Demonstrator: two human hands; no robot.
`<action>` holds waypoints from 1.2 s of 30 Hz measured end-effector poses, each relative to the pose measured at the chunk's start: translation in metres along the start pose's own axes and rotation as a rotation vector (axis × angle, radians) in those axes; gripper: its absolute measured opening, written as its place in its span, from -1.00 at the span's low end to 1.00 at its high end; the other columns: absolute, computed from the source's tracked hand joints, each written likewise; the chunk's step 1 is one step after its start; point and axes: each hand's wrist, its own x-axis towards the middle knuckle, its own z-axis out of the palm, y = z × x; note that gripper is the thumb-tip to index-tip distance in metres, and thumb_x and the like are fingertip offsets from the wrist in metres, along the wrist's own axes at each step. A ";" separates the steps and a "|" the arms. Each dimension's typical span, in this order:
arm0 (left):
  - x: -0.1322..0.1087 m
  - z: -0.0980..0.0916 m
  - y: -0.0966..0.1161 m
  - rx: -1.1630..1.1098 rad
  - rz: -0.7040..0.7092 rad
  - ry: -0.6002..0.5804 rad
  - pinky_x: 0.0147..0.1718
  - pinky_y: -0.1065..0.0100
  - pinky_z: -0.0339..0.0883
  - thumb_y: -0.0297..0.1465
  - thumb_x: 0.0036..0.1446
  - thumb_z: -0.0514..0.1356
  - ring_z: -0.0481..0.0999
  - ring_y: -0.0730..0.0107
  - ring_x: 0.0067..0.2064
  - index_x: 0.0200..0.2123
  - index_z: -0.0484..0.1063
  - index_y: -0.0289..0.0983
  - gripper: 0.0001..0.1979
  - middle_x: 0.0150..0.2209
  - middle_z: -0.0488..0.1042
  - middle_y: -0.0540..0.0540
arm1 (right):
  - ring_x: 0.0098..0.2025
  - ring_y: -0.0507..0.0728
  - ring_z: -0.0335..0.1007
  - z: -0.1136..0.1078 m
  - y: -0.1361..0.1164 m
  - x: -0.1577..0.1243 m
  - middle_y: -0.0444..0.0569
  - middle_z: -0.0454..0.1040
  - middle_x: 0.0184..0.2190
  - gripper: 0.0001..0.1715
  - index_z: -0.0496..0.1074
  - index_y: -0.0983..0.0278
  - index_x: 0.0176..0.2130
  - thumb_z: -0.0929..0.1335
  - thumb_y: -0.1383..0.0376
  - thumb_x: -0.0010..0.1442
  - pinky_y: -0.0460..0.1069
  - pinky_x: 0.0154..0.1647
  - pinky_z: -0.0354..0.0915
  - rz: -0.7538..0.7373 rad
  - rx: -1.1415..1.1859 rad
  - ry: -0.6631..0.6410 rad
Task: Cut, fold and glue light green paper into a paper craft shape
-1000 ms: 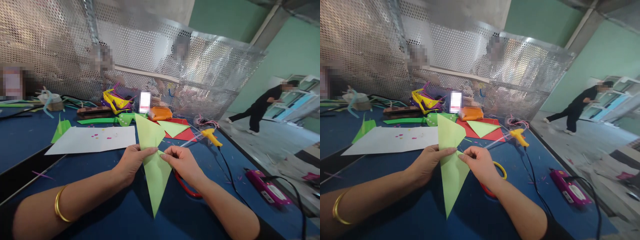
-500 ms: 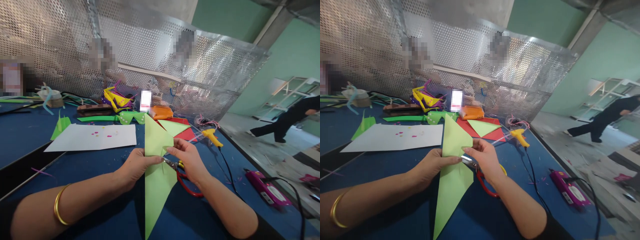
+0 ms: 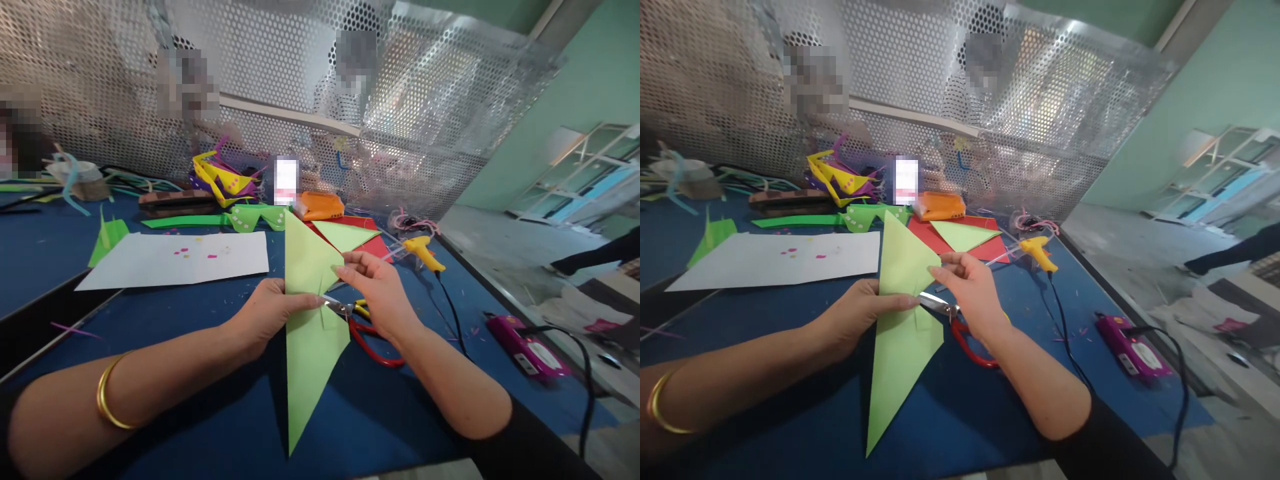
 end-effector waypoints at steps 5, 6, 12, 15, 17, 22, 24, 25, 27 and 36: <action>0.000 0.000 0.000 0.013 -0.025 -0.037 -0.40 0.34 0.49 -0.43 -0.16 0.40 0.61 0.23 -0.43 -0.30 0.61 -0.36 -0.73 -0.38 0.64 -0.20 | -0.45 0.06 0.44 -0.002 0.001 0.003 -0.15 0.50 -0.53 -0.66 0.46 0.28 -0.31 0.51 0.16 -0.08 -0.01 -0.29 0.34 -0.014 -0.006 -0.005; 0.001 -0.001 0.001 0.007 -0.019 -0.022 -0.38 0.33 0.49 -0.41 -0.16 0.41 0.61 0.21 -0.41 -0.29 0.61 -0.37 -0.72 -0.36 0.64 -0.22 | -0.43 0.07 0.46 -0.003 0.000 0.003 -0.13 0.52 -0.50 -0.64 0.47 0.28 -0.27 0.48 0.12 -0.02 0.02 -0.25 0.35 -0.006 0.003 -0.010; 0.007 -0.004 0.007 -0.138 0.104 0.172 -0.33 0.25 0.50 -0.38 -0.21 0.44 0.61 0.16 -0.38 -0.29 0.59 -0.38 -0.66 -0.32 0.64 -0.24 | -0.24 0.11 0.50 -0.007 -0.007 0.000 -0.03 0.59 -0.31 -0.59 0.49 0.28 -0.25 0.48 0.06 -0.01 0.05 -0.08 0.33 0.117 -0.083 -0.216; 0.008 -0.004 0.006 -0.201 0.107 0.211 -0.34 0.25 0.49 -0.40 -0.24 0.45 0.59 0.19 -0.39 -0.30 0.57 -0.37 -0.65 -0.33 0.63 -0.22 | -0.31 0.08 0.43 -0.003 -0.006 -0.004 -0.09 0.56 -0.36 -0.66 0.50 0.28 -0.31 0.50 0.14 -0.07 0.01 -0.20 0.31 0.141 -0.172 -0.251; 0.008 -0.005 0.005 -0.205 0.088 0.192 -0.33 0.27 0.47 -0.36 -0.23 0.46 0.58 0.23 -0.38 -0.30 0.56 -0.36 -0.64 -0.33 0.63 -0.20 | -0.38 0.06 0.37 -0.002 -0.004 -0.005 -0.13 0.51 -0.44 -0.70 0.49 0.28 -0.36 0.48 0.13 -0.06 -0.02 -0.29 0.27 0.099 -0.174 -0.197; 0.009 -0.013 0.008 -0.090 0.143 0.188 -0.39 0.40 0.32 -0.02 -0.08 0.33 0.51 0.36 -0.40 -0.41 0.55 -0.37 -0.54 -0.43 0.58 -0.17 | -0.49 0.04 0.25 -0.012 -0.005 0.004 -0.18 0.43 -0.53 -0.72 0.48 0.25 -0.36 0.45 0.11 -0.03 -0.05 -0.44 0.14 0.027 -0.176 -0.041; 0.010 -0.017 0.013 -0.095 0.183 0.212 -0.40 0.41 0.30 -0.01 -0.06 0.31 0.51 0.37 -0.38 -0.37 0.54 -0.35 -0.53 -0.41 0.58 -0.14 | -0.50 0.04 0.23 -0.018 -0.008 0.008 -0.18 0.42 -0.54 -0.73 0.50 0.24 -0.36 0.44 0.11 -0.03 -0.06 -0.47 0.11 -0.022 -0.232 -0.012; 0.010 -0.018 0.016 -0.098 0.195 0.228 -0.40 0.42 0.30 -0.05 -0.07 0.34 0.52 0.38 -0.38 -0.35 0.54 -0.34 -0.56 -0.40 0.58 -0.12 | -0.49 0.04 0.23 -0.021 -0.009 0.011 -0.18 0.43 -0.53 -0.74 0.51 0.23 -0.35 0.43 0.12 -0.02 -0.06 -0.47 0.10 -0.041 -0.264 -0.016; 0.009 -0.020 0.023 -0.062 0.188 0.265 -0.44 0.44 0.29 -0.19 -0.12 0.41 0.50 0.42 -0.43 -0.34 0.54 -0.34 -0.65 -0.42 0.57 -0.10 | -0.49 0.05 0.24 -0.026 -0.012 0.015 -0.16 0.45 -0.51 -0.72 0.53 0.24 -0.32 0.41 0.10 0.02 -0.05 -0.47 0.11 -0.052 -0.323 -0.055; -0.006 -0.045 0.059 -0.222 0.269 0.420 -0.57 0.48 0.35 -0.55 -0.06 0.32 0.49 0.47 -0.53 -0.35 0.52 -0.36 -0.87 -0.43 0.56 -0.07 | -0.26 0.17 0.41 -0.060 -0.011 -0.010 0.01 0.53 -0.30 -0.80 0.49 0.28 -0.23 0.37 0.28 0.11 0.02 -0.25 0.24 -0.241 -1.106 -0.337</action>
